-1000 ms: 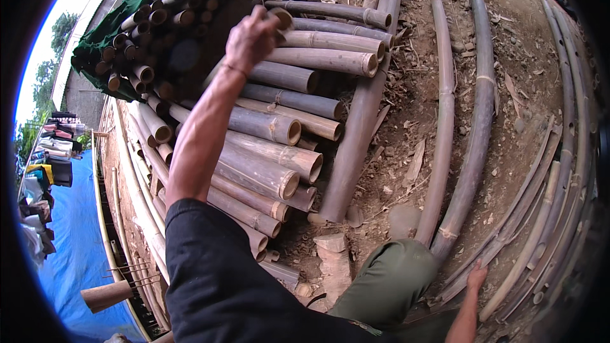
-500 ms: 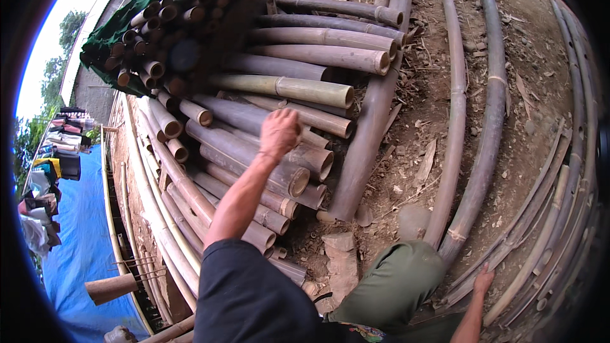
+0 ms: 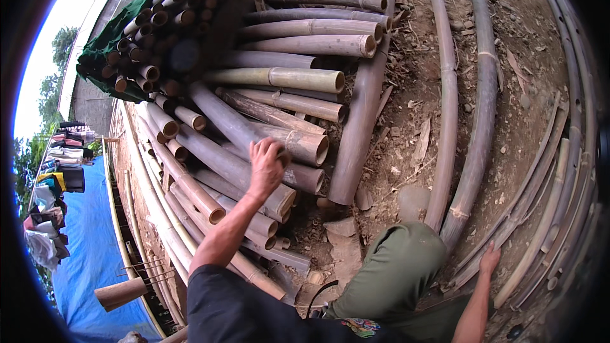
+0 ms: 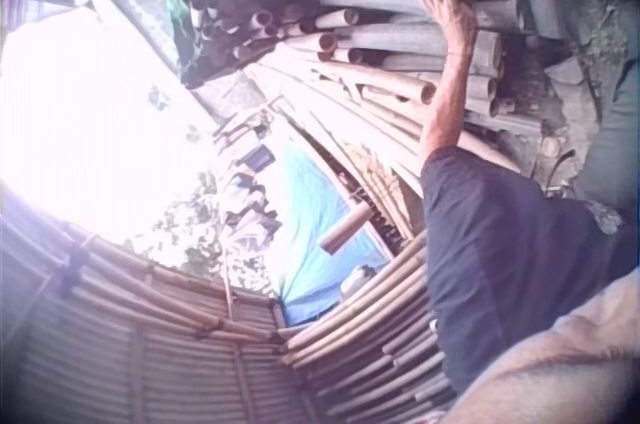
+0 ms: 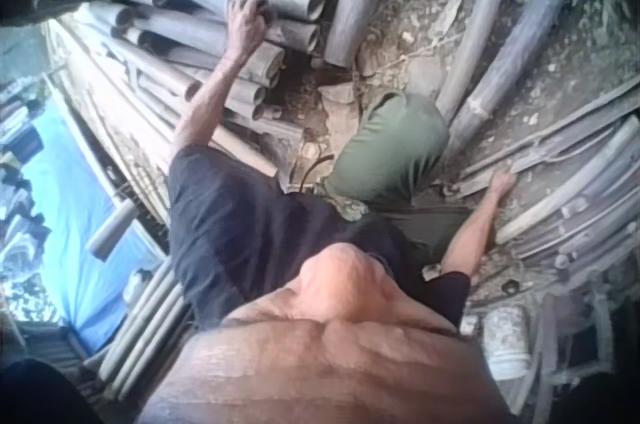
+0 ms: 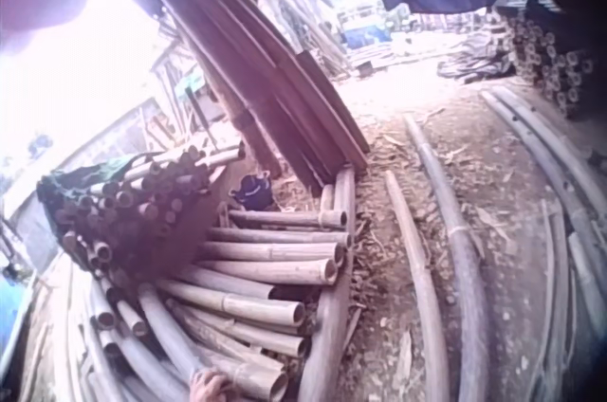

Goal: The person sits on the ground and uses a machete to split long bamboo poles into thin strips. They repeatedly strike the bamboo against a wooden block to drive the blade through the material, then pull the resulting strips apart by hand.

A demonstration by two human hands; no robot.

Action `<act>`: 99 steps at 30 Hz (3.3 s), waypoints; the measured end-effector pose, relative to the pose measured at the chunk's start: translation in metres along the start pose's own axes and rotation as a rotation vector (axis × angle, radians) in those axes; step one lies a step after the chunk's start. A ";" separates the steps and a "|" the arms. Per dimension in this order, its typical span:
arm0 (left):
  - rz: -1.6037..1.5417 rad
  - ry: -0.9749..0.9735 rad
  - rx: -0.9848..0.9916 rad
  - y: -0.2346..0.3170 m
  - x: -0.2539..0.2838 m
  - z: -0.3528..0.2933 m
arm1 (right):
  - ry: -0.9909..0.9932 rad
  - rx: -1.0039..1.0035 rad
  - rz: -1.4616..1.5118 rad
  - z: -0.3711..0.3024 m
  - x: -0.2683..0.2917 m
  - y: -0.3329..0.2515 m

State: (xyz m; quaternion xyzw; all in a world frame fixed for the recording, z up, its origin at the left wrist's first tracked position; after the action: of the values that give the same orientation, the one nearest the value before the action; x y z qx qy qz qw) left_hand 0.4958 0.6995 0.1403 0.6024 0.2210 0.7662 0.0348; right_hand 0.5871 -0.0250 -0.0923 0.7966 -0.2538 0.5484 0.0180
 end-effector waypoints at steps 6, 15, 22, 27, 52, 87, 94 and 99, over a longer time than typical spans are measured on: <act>-0.145 0.351 -0.099 0.050 -0.036 0.118 | -0.089 -0.025 -0.023 -0.002 0.008 -0.014; 0.189 -0.108 -0.173 0.018 -0.075 0.046 | -0.011 -0.004 -0.061 0.002 -0.003 -0.008; 0.340 0.223 0.134 0.040 0.036 0.174 | 0.022 0.062 0.018 0.004 -0.005 -0.006; 0.345 -0.073 -0.290 0.079 -0.010 0.151 | 0.051 0.080 -0.008 0.008 -0.006 0.009; 1.247 -1.047 -0.667 0.042 -0.057 0.048 | -0.005 0.057 0.045 -0.003 0.004 -0.004; 0.281 -0.462 0.924 -0.101 -0.205 0.066 | 0.038 0.004 0.121 -0.017 0.009 -0.019; 0.071 -0.375 1.043 -0.117 -0.234 0.064 | -0.006 -0.035 0.089 -0.018 0.014 -0.021; -0.379 -0.062 1.194 -0.138 -0.253 0.077 | 0.036 -0.041 0.092 -0.016 0.016 -0.022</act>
State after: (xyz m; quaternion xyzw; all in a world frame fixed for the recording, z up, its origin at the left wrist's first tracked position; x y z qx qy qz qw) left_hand 0.6069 0.7659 -0.1286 0.4901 0.7128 0.4735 -0.1659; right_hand 0.5871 -0.0067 -0.0661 0.7736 -0.3009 0.5575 0.0136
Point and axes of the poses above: each hand's wrist, its own z-axis towards the middle knuckle, its own x-axis out of the back of the hand, y = z × x, the point moved 1 cm from there along z, towards the middle knuckle, and after that the axes turned 14 degrees about -z, right-handed, at the moved point
